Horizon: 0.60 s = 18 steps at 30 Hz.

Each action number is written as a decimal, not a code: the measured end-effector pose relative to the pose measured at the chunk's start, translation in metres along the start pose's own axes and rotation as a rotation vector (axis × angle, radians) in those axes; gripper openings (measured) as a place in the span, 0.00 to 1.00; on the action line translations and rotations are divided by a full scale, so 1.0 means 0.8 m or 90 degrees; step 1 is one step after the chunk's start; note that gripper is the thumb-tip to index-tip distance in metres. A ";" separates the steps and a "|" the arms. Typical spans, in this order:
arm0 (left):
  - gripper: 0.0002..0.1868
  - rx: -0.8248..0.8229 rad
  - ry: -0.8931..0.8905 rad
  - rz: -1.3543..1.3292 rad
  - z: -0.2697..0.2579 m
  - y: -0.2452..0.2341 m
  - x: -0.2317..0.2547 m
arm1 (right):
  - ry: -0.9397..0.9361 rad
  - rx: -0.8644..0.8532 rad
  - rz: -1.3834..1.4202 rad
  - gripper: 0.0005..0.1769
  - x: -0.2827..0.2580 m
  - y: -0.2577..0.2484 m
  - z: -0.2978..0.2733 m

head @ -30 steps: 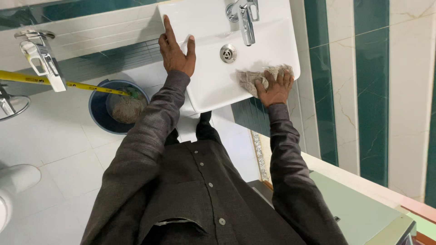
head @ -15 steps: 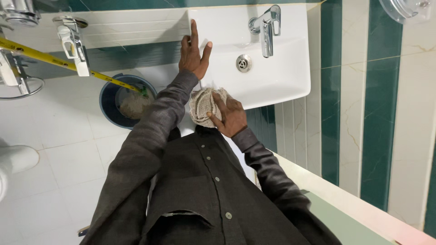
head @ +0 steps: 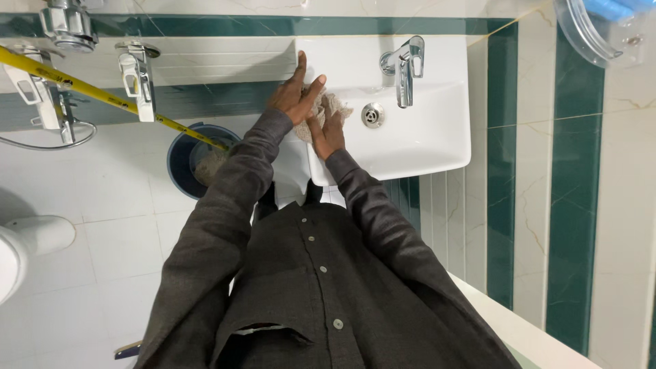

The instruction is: The person wipes the rim and faucet of a small white sink with a cloth, repeatedly dipping the cloth into a bucket of water on the floor.

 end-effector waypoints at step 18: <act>0.48 0.168 0.086 0.107 -0.004 0.004 -0.003 | -0.156 -0.287 -0.503 0.39 0.076 -0.269 -0.123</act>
Point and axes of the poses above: each hand's wrist, its own z-axis towards the middle knuckle, its own y-axis out of the palm, x = y × z, the point moved 3 cm from there along z, towards the middle knuckle, and after that the axes turned 1 degree about -z, right-handed, at the moved point
